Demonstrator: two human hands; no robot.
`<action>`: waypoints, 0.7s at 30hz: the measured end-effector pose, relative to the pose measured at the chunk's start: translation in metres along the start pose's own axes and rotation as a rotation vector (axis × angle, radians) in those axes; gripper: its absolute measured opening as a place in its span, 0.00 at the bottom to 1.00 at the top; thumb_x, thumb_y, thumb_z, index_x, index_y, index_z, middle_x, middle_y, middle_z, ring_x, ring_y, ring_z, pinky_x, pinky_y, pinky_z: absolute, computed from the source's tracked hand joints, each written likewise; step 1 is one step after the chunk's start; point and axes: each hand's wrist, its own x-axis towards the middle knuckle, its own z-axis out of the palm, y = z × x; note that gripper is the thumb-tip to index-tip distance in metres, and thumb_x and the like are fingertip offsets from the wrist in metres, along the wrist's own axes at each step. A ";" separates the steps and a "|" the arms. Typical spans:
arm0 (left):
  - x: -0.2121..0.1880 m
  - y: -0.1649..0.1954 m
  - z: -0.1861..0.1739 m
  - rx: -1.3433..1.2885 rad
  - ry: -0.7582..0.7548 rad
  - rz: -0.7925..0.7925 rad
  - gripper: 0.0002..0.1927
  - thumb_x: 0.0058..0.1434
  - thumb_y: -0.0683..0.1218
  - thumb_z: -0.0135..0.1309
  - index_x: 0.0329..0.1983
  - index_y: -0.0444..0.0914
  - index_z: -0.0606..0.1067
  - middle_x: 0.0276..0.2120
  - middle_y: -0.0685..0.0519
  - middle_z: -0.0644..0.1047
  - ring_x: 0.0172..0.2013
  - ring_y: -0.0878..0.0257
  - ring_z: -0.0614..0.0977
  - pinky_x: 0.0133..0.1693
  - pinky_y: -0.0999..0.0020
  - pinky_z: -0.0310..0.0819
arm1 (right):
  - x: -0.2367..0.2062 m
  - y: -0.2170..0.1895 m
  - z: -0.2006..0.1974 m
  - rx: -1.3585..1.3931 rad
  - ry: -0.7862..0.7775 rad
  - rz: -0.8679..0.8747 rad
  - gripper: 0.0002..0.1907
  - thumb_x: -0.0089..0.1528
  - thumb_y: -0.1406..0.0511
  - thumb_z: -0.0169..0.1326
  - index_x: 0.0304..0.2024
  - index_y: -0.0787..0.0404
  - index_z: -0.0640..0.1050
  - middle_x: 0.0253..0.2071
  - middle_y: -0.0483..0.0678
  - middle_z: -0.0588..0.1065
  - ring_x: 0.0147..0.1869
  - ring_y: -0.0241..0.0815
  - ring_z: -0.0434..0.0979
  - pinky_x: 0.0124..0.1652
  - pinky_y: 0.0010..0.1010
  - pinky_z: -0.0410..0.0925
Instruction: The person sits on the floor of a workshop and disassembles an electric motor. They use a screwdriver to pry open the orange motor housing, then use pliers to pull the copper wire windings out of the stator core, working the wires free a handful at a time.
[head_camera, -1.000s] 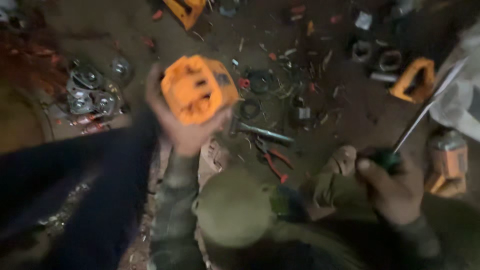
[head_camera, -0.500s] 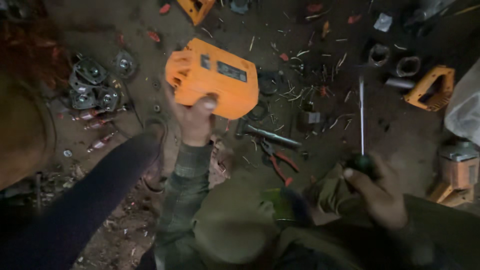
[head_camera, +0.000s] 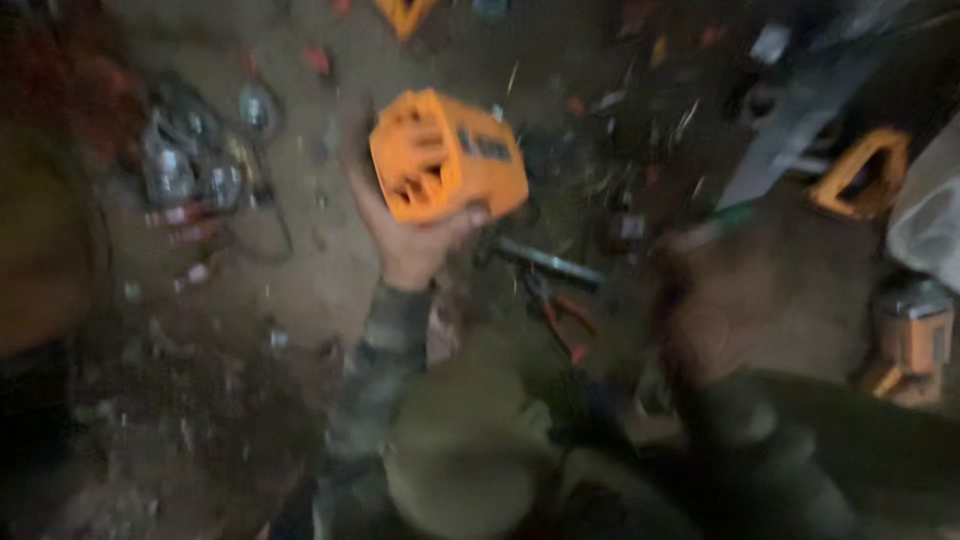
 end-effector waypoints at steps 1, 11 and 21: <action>-0.001 0.003 -0.005 -0.012 0.005 -0.013 0.66 0.48 0.45 0.80 0.80 0.37 0.47 0.65 0.44 0.67 0.64 0.53 0.76 0.66 0.51 0.79 | -0.001 -0.008 -0.002 0.470 0.101 0.085 0.18 0.73 0.56 0.55 0.44 0.66 0.69 0.33 0.51 0.72 0.39 0.48 0.75 0.46 0.49 0.74; -0.005 -0.002 -0.007 -0.140 0.132 -0.016 0.59 0.51 0.48 0.74 0.78 0.36 0.49 0.66 0.44 0.68 0.63 0.51 0.75 0.65 0.54 0.73 | 0.028 0.021 0.036 -1.106 -0.335 0.298 0.19 0.67 0.56 0.54 0.54 0.61 0.69 0.34 0.48 0.73 0.37 0.38 0.71 0.39 0.36 0.68; -0.007 -0.010 -0.021 -0.546 0.186 -0.207 0.38 0.71 0.65 0.49 0.74 0.39 0.60 0.66 0.48 0.69 0.65 0.53 0.74 0.66 0.52 0.71 | 0.053 0.121 -0.064 -1.002 -0.175 0.009 0.19 0.66 0.56 0.59 0.43 0.66 0.72 0.38 0.60 0.73 0.42 0.57 0.73 0.41 0.45 0.67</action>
